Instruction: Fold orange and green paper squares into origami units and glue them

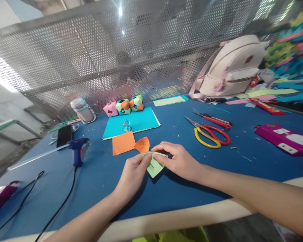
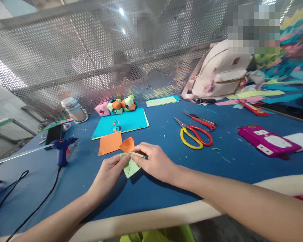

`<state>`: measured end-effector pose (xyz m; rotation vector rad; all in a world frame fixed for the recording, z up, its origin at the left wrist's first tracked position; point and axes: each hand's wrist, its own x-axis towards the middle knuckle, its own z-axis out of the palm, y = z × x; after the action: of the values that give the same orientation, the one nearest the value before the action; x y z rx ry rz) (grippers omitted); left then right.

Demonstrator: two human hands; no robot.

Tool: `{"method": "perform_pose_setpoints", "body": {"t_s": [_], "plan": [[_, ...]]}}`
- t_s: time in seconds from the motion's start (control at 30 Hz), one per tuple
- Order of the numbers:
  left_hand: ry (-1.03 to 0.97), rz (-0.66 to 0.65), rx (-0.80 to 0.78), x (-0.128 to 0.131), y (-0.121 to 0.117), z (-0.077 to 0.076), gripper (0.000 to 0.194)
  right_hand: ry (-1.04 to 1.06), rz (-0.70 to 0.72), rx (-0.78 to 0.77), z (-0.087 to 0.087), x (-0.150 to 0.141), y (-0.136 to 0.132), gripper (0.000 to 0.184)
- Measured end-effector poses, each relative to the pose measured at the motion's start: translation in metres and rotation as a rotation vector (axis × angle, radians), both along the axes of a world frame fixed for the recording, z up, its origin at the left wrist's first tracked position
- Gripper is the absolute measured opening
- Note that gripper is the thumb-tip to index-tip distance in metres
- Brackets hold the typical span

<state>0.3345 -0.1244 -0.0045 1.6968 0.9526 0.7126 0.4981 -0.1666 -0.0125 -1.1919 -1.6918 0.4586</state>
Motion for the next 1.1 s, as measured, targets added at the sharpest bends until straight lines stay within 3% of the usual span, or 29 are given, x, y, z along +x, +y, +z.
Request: {"method": "perform_pose_setpoints", "body": {"t_s": [0.4, 0.5, 0.67, 1.1], "plan": [[-0.043, -0.025, -0.013, 0.0014, -0.0024, 0.0024, 0.032, -0.018, -0.029, 0.067, -0.001, -0.0006, 0.0001, 0.015], [-0.028, 0.012, 0.05, 0.0005, -0.003, 0.0032, 0.033, -0.021, -0.034, 0.068, 0.0001, -0.0005, -0.0003, 0.017], [0.012, 0.045, 0.117, 0.0009, -0.0042, 0.0055, 0.038, -0.019, -0.061, -0.039, 0.0014, -0.0019, -0.0005, 0.009], [-0.112, 0.011, -0.058, 0.001, 0.0013, -0.0026, 0.025, 0.063, -0.03, -0.216, 0.0065, 0.0, 0.0014, 0.023]]}}
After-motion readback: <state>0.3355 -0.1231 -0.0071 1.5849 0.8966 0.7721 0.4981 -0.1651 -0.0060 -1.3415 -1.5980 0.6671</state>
